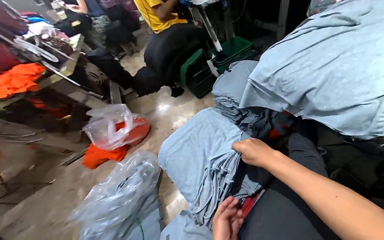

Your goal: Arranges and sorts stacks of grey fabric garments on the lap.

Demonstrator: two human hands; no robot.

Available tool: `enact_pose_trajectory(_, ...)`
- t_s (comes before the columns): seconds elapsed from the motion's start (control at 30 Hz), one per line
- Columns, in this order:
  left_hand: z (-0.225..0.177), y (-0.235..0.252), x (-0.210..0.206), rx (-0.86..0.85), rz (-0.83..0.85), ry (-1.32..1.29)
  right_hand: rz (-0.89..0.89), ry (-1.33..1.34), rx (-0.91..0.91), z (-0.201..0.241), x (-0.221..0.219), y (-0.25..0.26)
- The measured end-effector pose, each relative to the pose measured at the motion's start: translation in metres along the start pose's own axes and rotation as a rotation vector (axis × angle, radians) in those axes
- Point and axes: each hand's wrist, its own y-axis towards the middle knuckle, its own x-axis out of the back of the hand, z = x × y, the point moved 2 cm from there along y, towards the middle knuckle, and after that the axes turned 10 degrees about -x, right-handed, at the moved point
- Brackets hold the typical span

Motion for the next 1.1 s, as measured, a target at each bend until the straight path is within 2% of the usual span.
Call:
enact_pose_trajectory(0.07,0.005,0.019,-0.032,0.164,-0.104,-0.209,0.027,-0.029,0.007,0.005,0.004,-0.001)
enact_pose_trajectory(0.13,0.006,0.034,-0.06,0.273,-0.117,-0.329,0.037,-0.059,0.01,0.006,0.008,-0.007)
enact_pose_trajectory(0.17,0.006,0.036,-0.069,0.318,-0.066,-0.29,0.045,-0.068,0.007,0.005,0.009,-0.011)
enact_pose_trajectory(0.23,0.001,0.029,-0.077,0.341,0.166,-0.039,0.052,-0.059,0.005,-0.007,0.006,-0.022)
enact_pose_trajectory(0.27,-0.004,0.026,-0.075,0.298,0.316,0.104,0.055,-0.05,0.005,-0.016,0.001,-0.028)
enact_pose_trajectory(0.33,-0.018,0.024,-0.068,0.225,0.498,0.224,0.107,-0.047,-0.021,-0.034,-0.02,-0.041)
enact_pose_trajectory(0.43,-0.048,0.032,-0.065,0.191,0.598,0.135,0.355,0.065,-0.226,-0.043,-0.044,-0.052)
enact_pose_trajectory(0.5,-0.059,0.037,-0.063,0.17,0.64,0.073,0.317,0.121,-0.286,-0.041,-0.047,-0.048)
enact_pose_trajectory(0.6,-0.064,0.033,-0.048,-0.007,0.571,0.031,0.073,0.057,-0.118,-0.038,-0.035,-0.028)
enact_pose_trajectory(0.67,-0.052,0.017,-0.027,-0.244,0.468,0.06,0.029,0.027,-0.01,-0.026,-0.017,-0.01)
enact_pose_trajectory(0.7,-0.039,0.009,-0.015,-0.318,0.43,0.066,0.04,0.029,0.008,-0.016,-0.009,-0.004)
enact_pose_trajectory(0.73,-0.024,0.002,-0.007,-0.314,0.386,0.062,0.054,0.027,0.021,-0.007,-0.002,0.002)
enact_pose_trajectory(0.77,-0.008,-0.001,-0.005,-0.238,0.333,0.043,0.072,0.018,0.033,0.001,0.003,0.006)
enact_pose_trajectory(0.83,0.016,0.01,-0.018,0.018,0.201,-0.076,0.102,-0.014,0.059,0.011,0.009,0.008)
enact_pose_trajectory(0.9,0.021,0.029,-0.049,0.214,0.024,-0.266,0.116,-0.046,0.076,0.014,0.012,0.002)
enact_pose_trajectory(0.93,0.02,0.034,-0.062,0.283,0.022,-0.301,0.11,-0.054,0.087,0.012,0.013,-0.003)
enact_pose_trajectory(1.03,0.009,0.034,-0.084,0.399,0.243,-0.084,0.067,-0.059,0.111,-0.006,0.009,-0.02)
enact_pose_trajectory(1.1,-0.007,0.035,-0.079,0.331,0.426,0.109,0.036,-0.034,0.114,-0.025,-0.004,-0.031)
